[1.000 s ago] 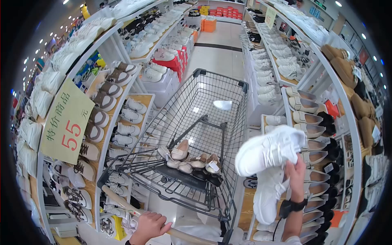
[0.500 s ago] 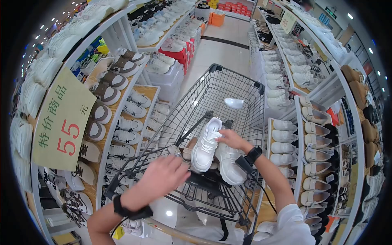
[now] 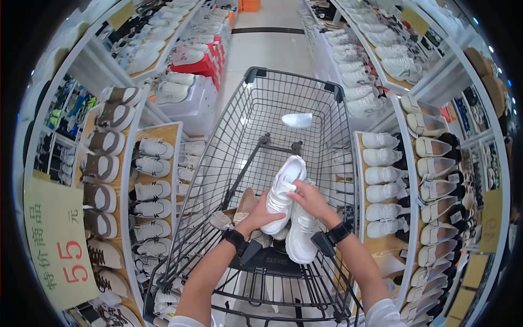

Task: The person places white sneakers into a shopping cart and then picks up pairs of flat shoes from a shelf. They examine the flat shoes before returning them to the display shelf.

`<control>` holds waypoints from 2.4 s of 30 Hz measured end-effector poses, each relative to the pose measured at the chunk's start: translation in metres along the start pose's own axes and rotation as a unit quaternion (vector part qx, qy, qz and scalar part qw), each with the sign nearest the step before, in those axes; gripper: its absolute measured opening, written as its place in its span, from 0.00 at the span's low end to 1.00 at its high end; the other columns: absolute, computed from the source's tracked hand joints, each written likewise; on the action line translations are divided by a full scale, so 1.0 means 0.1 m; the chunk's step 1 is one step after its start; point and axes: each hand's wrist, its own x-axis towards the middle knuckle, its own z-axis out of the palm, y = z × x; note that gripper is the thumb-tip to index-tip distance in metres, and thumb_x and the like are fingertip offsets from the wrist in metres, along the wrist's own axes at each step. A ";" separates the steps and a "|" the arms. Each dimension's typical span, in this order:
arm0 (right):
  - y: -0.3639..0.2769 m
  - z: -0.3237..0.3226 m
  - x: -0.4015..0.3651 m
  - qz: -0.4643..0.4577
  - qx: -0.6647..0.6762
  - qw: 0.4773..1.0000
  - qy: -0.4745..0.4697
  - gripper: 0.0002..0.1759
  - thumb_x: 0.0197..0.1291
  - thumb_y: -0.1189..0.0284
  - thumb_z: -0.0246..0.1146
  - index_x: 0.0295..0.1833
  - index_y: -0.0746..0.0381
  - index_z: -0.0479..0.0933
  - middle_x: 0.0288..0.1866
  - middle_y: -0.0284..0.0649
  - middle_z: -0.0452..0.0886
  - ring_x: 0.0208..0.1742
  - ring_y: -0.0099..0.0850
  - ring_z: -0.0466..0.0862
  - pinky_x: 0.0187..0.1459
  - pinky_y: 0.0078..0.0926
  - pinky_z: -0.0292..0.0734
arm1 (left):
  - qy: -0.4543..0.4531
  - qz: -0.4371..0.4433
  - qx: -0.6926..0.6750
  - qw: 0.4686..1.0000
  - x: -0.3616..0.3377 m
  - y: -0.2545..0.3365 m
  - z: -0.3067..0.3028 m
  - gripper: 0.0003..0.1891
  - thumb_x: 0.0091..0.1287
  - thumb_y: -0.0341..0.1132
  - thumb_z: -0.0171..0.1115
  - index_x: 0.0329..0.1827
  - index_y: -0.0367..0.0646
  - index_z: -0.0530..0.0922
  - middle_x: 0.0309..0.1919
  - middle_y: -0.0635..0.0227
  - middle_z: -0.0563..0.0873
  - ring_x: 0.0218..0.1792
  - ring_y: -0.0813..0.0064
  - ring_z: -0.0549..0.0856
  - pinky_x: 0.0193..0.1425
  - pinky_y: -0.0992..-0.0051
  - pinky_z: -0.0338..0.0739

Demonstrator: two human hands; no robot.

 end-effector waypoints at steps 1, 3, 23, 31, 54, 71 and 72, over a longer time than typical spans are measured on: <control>0.03 -0.04 0.02 0.005 0.002 1.000 0.005 0.13 0.59 0.65 0.62 0.44 0.63 0.73 0.25 0.45 0.79 0.26 0.37 0.80 0.29 0.32 0.71 | -0.007 -0.001 0.002 1.000 0.06 -0.03 0.03 0.53 0.43 0.40 0.77 0.68 0.31 0.51 0.58 0.51 0.71 0.60 0.60 0.73 0.65 0.66 0.66; 0.07 -0.13 0.07 0.060 -0.037 0.994 0.080 0.16 0.59 0.62 0.62 0.49 0.57 0.70 0.20 0.43 0.77 0.23 0.42 0.79 0.25 0.36 0.69 | 0.083 -0.059 0.011 0.995 0.15 -0.16 0.11 0.52 0.43 0.40 0.76 0.67 0.30 0.53 0.59 0.51 0.70 0.61 0.61 0.72 0.64 0.68 0.67; 0.73 -0.26 -0.09 0.165 -0.218 0.935 -0.224 0.39 0.40 0.64 0.73 0.63 0.53 0.68 0.56 0.53 0.72 0.55 0.51 0.75 0.56 0.39 0.71 | 0.161 -0.159 0.050 0.973 0.52 -0.60 0.64 0.49 0.43 0.46 0.74 0.67 0.33 0.58 0.56 0.48 0.74 0.58 0.57 0.75 0.61 0.65 0.70; 0.57 -0.28 -0.28 0.126 -0.343 0.907 -0.211 0.39 0.31 0.69 0.77 0.55 0.60 0.70 0.48 0.51 0.74 0.48 0.49 0.79 0.49 0.39 0.76 | 0.179 -0.180 -0.096 0.963 0.49 -0.50 0.80 0.43 0.48 0.39 0.72 0.66 0.34 0.60 0.57 0.52 0.73 0.56 0.63 0.75 0.59 0.68 0.71; 0.60 -0.24 -0.17 0.007 -0.354 0.933 -0.063 0.06 0.49 0.74 0.59 0.33 0.62 0.80 0.28 0.44 0.82 0.33 0.41 0.84 0.34 0.37 0.80 | 0.129 -0.065 0.216 0.966 0.45 -0.43 0.86 0.31 0.65 0.45 0.55 0.66 0.34 0.62 0.59 0.40 0.71 0.63 0.48 0.68 0.67 0.60 0.58; -0.07 -2.06 -2.65 0.177 0.164 0.958 0.154 0.12 0.66 0.64 0.54 0.47 0.59 0.77 0.19 0.25 0.64 0.23 0.14 0.69 0.28 0.15 0.65 | 0.029 0.150 0.447 0.881 0.18 0.06 1.11 0.27 0.67 0.40 0.55 0.68 0.43 0.64 0.68 0.43 0.57 0.69 0.47 0.57 0.71 0.58 0.50; 0.04 -1.95 -2.90 0.192 0.213 0.943 0.167 0.13 0.67 0.65 0.53 0.49 0.60 0.76 0.20 0.25 0.65 0.23 0.14 0.69 0.29 0.15 0.65 | 0.023 0.168 0.463 0.870 0.17 0.10 1.16 0.26 0.67 0.39 0.55 0.68 0.44 0.64 0.68 0.44 0.58 0.69 0.47 0.57 0.71 0.58 0.50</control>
